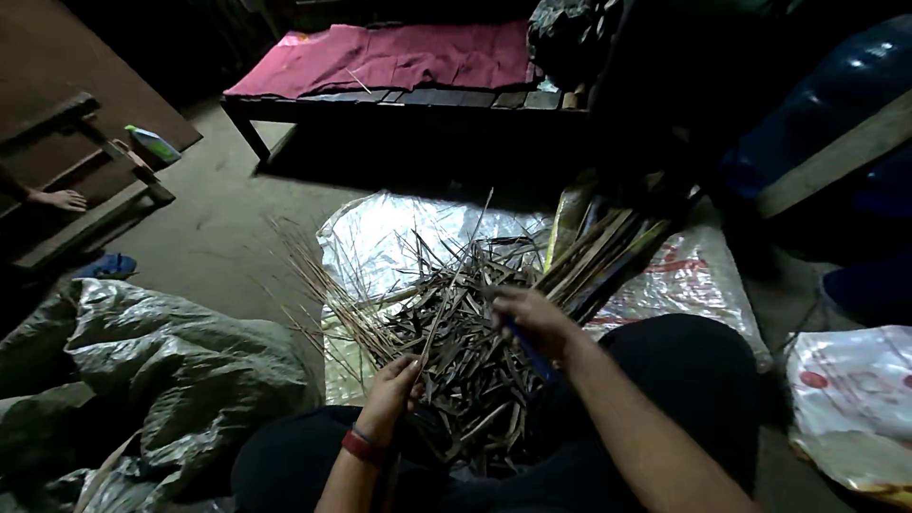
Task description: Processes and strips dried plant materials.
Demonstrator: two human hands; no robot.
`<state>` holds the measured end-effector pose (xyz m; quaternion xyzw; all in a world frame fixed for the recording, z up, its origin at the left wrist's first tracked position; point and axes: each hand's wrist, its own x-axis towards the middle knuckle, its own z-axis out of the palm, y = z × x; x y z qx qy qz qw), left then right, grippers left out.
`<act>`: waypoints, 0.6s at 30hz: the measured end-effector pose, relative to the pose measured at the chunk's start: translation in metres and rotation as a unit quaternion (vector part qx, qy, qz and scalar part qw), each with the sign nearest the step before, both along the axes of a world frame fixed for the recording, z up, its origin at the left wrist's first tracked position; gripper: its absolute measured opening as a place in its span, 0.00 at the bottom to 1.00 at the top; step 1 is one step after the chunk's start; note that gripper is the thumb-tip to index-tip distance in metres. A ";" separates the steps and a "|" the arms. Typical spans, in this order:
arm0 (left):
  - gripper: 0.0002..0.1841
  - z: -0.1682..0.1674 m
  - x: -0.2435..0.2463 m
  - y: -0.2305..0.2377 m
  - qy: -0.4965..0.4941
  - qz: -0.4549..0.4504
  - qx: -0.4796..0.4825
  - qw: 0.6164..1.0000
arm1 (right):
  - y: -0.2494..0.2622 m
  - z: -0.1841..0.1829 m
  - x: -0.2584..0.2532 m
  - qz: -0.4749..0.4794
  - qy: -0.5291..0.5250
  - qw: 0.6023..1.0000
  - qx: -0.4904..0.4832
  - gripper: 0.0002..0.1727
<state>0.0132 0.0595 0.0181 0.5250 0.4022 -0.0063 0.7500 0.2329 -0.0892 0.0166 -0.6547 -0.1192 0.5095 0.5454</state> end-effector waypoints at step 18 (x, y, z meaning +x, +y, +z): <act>0.16 -0.007 0.012 -0.017 -0.070 -0.031 -0.263 0.962 | -0.003 -0.021 -0.035 0.061 0.015 0.992 0.109 0.16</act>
